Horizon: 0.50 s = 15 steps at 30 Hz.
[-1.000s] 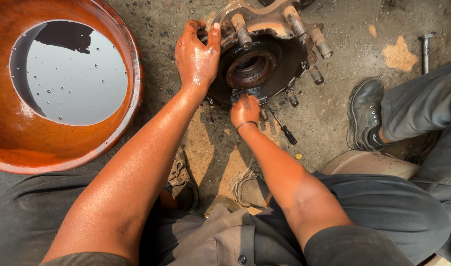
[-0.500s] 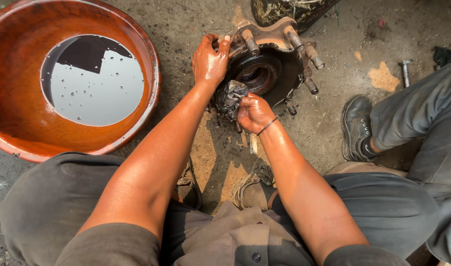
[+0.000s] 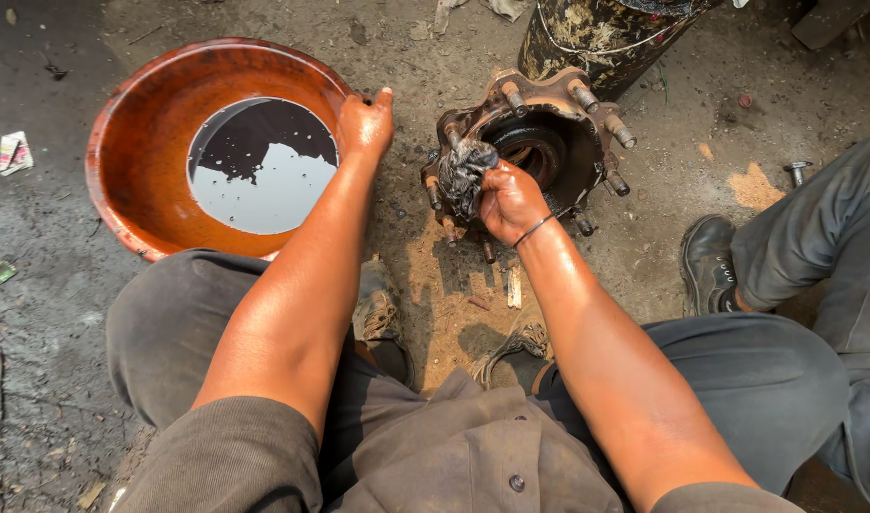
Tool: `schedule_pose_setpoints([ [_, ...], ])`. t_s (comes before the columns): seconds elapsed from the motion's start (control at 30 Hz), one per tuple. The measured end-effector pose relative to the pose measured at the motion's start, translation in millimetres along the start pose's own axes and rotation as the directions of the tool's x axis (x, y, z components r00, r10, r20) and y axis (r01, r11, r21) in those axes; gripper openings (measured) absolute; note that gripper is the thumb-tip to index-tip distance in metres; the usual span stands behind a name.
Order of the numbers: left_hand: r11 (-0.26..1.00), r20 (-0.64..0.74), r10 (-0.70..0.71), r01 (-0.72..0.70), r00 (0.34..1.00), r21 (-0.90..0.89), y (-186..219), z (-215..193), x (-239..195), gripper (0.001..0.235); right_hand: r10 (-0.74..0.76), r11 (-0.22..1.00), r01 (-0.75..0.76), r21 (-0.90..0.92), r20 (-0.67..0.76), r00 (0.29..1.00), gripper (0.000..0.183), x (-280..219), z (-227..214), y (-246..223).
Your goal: The person cleans a wheel hub assembly by scraping out old grease with a screwdriver and wiping the interior with a cloth. They repeatedly dip the cloth into a basin of liquid and scrub the hub's inner surfaces.
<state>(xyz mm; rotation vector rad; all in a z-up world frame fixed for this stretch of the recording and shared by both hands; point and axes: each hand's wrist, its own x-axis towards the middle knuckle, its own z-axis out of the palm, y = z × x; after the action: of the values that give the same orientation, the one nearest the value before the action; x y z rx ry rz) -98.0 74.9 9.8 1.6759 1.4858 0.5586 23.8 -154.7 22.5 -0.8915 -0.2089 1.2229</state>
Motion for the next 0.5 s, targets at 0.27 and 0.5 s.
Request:
schedule_pose_setpoints([
  [0.27, 0.991, -0.003, -0.069, 0.069, 0.998, 0.115, -4, -48, -25, 0.053, -0.02, 0.989, 0.03, -0.145, 0.068, 0.997, 0.02, 24, 38, -22],
  [0.5, 0.873, 0.184, -0.272, 0.162, 0.945, 0.46, -26, -33, -37, 0.057, 0.082, 0.966, -0.083, -0.246, -0.016, 0.997, 0.023, 22, 60, -26],
])
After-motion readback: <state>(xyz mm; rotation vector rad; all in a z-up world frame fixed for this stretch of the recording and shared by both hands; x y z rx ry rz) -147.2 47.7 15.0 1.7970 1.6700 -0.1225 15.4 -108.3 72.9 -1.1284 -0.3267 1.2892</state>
